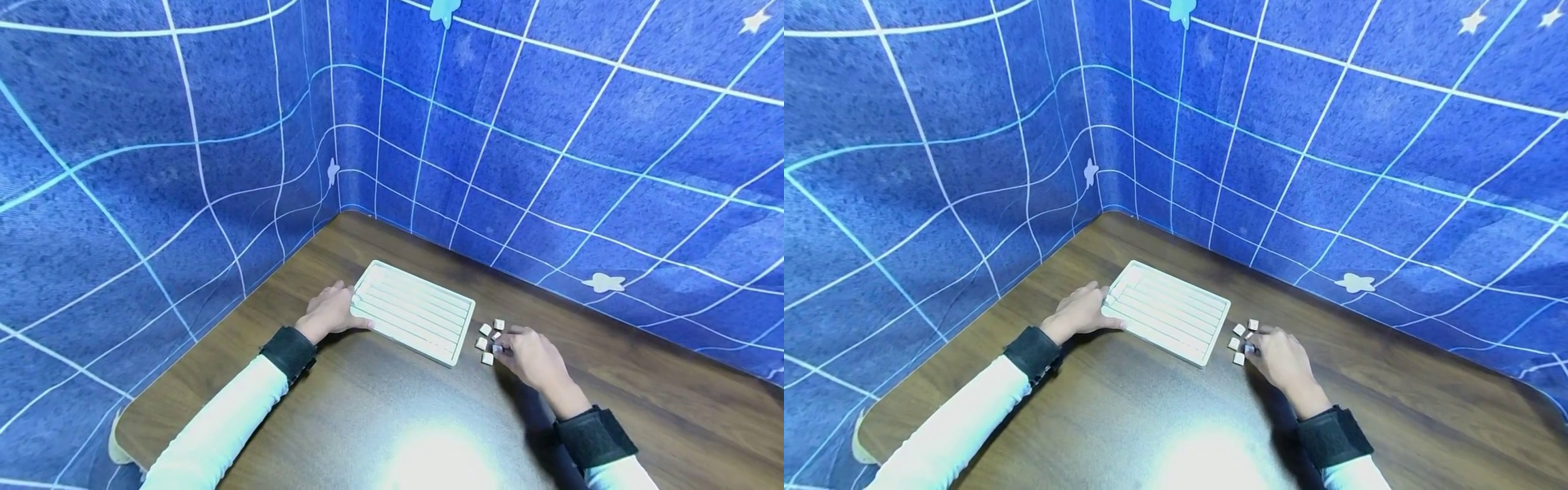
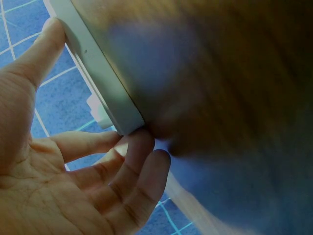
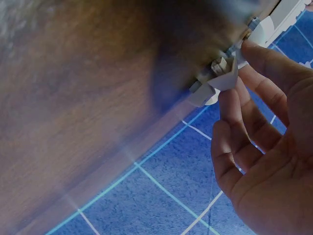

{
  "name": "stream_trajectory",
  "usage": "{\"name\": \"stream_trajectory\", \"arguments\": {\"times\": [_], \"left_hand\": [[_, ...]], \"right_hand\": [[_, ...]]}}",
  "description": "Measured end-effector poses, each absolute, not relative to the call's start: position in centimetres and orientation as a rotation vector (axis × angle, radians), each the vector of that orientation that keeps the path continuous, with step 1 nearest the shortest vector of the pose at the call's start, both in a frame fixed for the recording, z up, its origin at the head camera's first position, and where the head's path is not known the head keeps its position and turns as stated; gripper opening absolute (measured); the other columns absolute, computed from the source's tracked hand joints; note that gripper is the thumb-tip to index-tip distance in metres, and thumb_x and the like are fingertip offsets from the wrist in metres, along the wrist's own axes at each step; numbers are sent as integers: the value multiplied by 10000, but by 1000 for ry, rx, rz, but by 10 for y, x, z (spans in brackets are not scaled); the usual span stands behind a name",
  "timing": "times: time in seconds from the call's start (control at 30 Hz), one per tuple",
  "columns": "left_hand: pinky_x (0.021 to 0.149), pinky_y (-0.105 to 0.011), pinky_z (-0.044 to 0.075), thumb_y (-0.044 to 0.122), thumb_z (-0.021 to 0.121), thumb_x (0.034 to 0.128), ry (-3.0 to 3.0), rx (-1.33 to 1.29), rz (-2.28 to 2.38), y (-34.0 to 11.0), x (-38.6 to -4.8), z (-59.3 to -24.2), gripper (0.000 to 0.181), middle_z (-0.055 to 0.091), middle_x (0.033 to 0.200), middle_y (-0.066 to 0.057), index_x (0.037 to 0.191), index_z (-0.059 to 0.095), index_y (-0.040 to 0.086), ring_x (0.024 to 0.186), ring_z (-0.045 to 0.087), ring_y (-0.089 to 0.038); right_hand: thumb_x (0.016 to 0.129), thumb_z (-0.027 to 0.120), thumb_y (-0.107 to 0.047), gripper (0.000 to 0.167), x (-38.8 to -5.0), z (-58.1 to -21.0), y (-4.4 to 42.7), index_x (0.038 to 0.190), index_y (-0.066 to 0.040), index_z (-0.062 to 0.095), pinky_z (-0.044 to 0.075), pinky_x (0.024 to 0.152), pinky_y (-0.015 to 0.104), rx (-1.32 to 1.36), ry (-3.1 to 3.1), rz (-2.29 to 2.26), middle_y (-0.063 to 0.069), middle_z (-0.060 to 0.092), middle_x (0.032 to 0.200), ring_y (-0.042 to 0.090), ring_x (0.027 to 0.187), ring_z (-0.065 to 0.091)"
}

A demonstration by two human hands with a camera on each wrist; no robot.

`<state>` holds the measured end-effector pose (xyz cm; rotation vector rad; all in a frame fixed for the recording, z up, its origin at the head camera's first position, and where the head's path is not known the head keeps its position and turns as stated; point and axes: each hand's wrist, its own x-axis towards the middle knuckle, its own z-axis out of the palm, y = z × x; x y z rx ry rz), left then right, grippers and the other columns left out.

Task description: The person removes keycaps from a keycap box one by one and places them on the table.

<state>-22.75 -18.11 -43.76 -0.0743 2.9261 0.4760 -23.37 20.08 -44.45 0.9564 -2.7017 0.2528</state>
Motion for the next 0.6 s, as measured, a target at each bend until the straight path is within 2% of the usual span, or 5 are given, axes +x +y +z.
{"name": "stream_trajectory", "arguments": {"times": [0.27, 0.6], "left_hand": [[1016, -608, 429, 607, 753, 755, 2919, -87, 465, -180, -228, -436, 992, 351, 1542, -248, 1464, 416, 1, 1392, 378, -433], [1015, -606, 431, 613, 752, 752, 2911, -89, 466, -181, -227, -437, 998, 344, 1546, -249, 1468, 413, 6, 1403, 366, -432]], "right_hand": [[740, 820, -107, 103, -234, -444, 201, 795, -144, 741, 496, 593, 319, 952, -2717, 241, -12, 663, 798, 131, 702, 611], [739, 817, -108, 128, -234, -442, 200, 821, -141, 725, 497, 584, 361, 948, -2714, 214, -3, 644, 781, 192, 715, 641]]}}
